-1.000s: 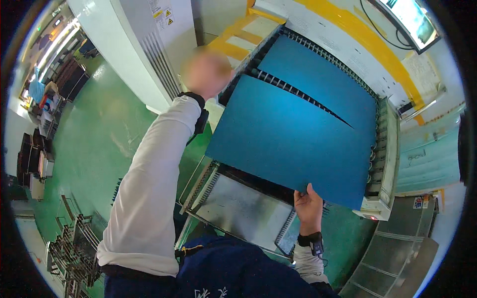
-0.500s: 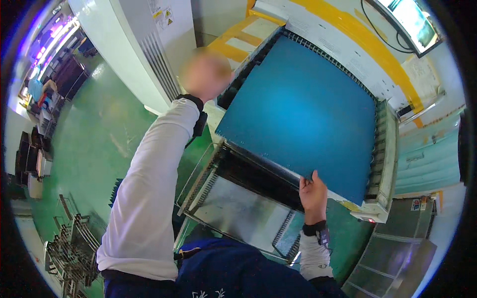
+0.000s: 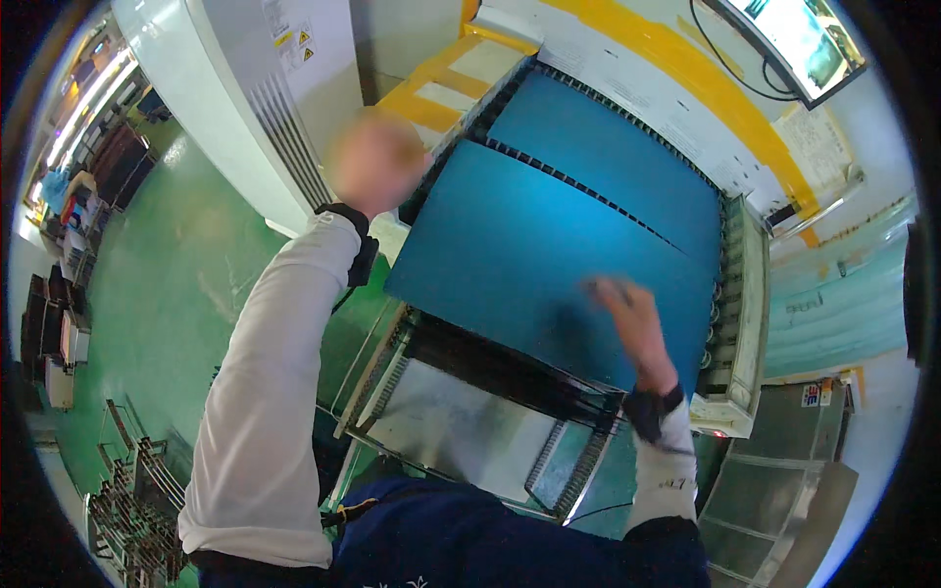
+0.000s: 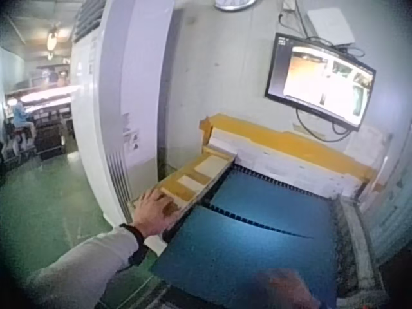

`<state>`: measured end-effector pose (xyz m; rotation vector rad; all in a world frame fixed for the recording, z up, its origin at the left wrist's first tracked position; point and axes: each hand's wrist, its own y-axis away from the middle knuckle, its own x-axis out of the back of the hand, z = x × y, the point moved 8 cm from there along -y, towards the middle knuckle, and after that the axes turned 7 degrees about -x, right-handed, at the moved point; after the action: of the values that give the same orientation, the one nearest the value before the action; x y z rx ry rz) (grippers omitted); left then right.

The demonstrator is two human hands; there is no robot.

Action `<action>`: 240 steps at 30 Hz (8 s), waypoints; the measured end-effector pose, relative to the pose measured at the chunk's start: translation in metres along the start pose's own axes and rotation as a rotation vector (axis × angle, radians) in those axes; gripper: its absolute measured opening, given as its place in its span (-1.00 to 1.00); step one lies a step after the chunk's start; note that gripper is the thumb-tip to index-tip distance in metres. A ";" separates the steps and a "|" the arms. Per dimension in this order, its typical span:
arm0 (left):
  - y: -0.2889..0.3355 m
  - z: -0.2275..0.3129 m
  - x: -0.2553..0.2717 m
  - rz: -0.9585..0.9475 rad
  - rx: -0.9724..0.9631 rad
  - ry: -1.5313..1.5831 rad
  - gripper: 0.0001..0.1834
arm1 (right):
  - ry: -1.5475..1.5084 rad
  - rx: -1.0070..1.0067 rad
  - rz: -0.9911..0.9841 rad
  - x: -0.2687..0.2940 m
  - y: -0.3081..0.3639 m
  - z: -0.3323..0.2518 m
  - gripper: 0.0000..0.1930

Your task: The recorder is feeding blue metal plates into a processing machine on a fabrication floor.

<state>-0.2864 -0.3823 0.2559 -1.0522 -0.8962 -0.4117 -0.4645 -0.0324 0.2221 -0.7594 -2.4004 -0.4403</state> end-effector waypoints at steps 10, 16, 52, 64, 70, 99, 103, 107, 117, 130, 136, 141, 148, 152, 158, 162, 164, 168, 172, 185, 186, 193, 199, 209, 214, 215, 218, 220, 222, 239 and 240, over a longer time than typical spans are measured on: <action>-0.002 0.004 -0.004 -0.004 -0.003 -0.006 -0.53 | 0.740 -0.028 0.323 0.041 -0.180 0.070 -0.39; 0.000 0.000 -0.003 -0.023 0.015 0.034 -0.52 | 0.739 -0.075 0.249 0.059 -0.217 0.079 -0.36; -0.002 0.004 -0.004 -0.034 -0.011 -0.003 -0.53 | 0.763 0.188 0.352 0.042 -0.177 0.061 -0.35; -0.001 0.002 -0.004 0.006 -0.003 0.012 -0.54 | 0.756 0.173 0.298 0.049 -0.177 0.062 -0.36; 0.001 0.001 -0.004 -0.018 -0.011 -0.033 -0.51 | 0.622 0.253 0.259 0.032 -0.139 0.032 -0.40; 0.004 -0.006 -0.013 0.043 -0.034 -0.075 -0.46 | 0.521 0.255 -0.157 -0.223 0.171 0.081 -0.43; 0.004 -0.005 -0.011 0.042 -0.034 -0.070 -0.46 | 0.388 0.262 -0.128 -0.226 0.168 0.087 -0.44; 0.003 -0.005 -0.012 0.027 -0.017 -0.050 -0.46 | 0.373 0.192 -0.082 -0.226 0.157 0.098 -0.53; 0.002 -0.003 -0.012 0.047 -0.020 -0.024 -0.48 | 0.645 -0.138 -0.248 -0.239 0.127 0.180 -0.77; 0.001 0.003 -0.004 0.009 -0.004 0.008 -0.48 | 0.650 -0.178 -0.160 -0.230 0.118 0.179 -0.78; 0.003 0.004 0.006 0.031 0.018 0.098 -0.51 | 0.667 -0.136 -0.144 -0.231 0.117 0.182 -0.76; 0.004 0.007 0.008 0.008 0.030 0.109 -0.51 | 0.678 -0.141 -0.106 -0.233 0.116 0.186 -0.74; 0.009 0.006 0.015 0.107 0.022 0.148 -0.58 | 0.688 -0.174 -0.064 -0.231 0.116 0.190 -0.77; 0.010 0.004 0.017 0.118 0.034 0.139 -0.57 | 0.718 -0.242 -0.130 -0.238 0.120 0.204 -0.74; 0.009 0.011 0.016 0.122 0.035 0.144 -0.58 | 0.633 -0.022 -0.049 -0.240 0.133 0.187 -0.80; 0.005 0.007 0.014 0.103 0.002 0.145 -0.57 | 0.581 0.017 -0.042 -0.227 0.143 0.174 -0.82; 0.007 0.000 0.013 0.094 0.015 0.132 -0.58 | 0.577 0.059 -0.020 -0.215 0.144 0.158 -0.82; 0.008 -0.002 0.013 0.182 -0.023 0.080 -0.54 | 0.527 0.082 0.074 -0.167 0.154 0.098 -0.84; 0.004 0.002 0.004 0.075 -0.011 0.067 -0.52 | 0.454 0.021 0.127 -0.115 0.175 0.045 -0.84; 0.004 0.005 0.008 0.139 -0.071 0.079 -0.59 | -0.737 -0.376 0.824 -0.007 0.263 0.060 -0.80; 0.004 0.005 0.009 0.138 -0.068 0.079 -0.59 | -0.867 -0.371 0.874 -0.011 0.264 0.062 -0.78; 0.005 0.005 0.005 0.122 -0.024 0.090 -0.58 | -1.299 -0.456 0.623 -0.072 0.254 0.099 -0.73; 0.010 0.006 0.008 0.082 -0.023 0.034 -0.57 | -1.655 -0.410 0.493 -0.101 0.241 0.124 -0.85; 0.061 0.028 0.015 0.011 -0.193 0.075 -0.41 | -1.674 -0.441 0.317 -0.133 0.184 0.117 -0.87; 0.091 0.024 0.032 0.004 -0.226 0.279 -0.45 | -1.619 -0.411 0.164 -0.130 0.162 0.084 -0.81; 0.097 0.027 0.035 0.004 -0.238 0.335 -0.45 | -1.617 -0.409 0.168 -0.128 0.159 0.081 -0.81; 0.143 0.022 0.038 0.035 -0.078 0.504 -0.50 | -1.637 -0.366 0.176 -0.122 0.154 0.076 -0.81; 0.183 0.027 0.034 -0.020 0.006 0.549 -0.52 | -1.632 -0.348 0.180 -0.120 0.152 0.086 -0.82; 0.239 -0.012 0.008 -0.133 0.310 0.847 -0.51 | -1.596 -0.345 0.112 -0.133 0.142 0.089 -0.81; 0.264 0.210 -0.072 -0.586 1.039 2.016 -0.62 | -1.385 -0.431 -0.260 -0.141 0.149 0.082 -0.62; 0.262 0.210 -0.079 -0.573 1.037 2.030 -0.64 | -1.310 -0.432 -0.323 -0.138 0.153 0.077 -0.62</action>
<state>-0.2461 -0.0851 0.0858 0.7864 0.5544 -0.9943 -0.3113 0.0655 0.0981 -1.0376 -3.7559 -0.7608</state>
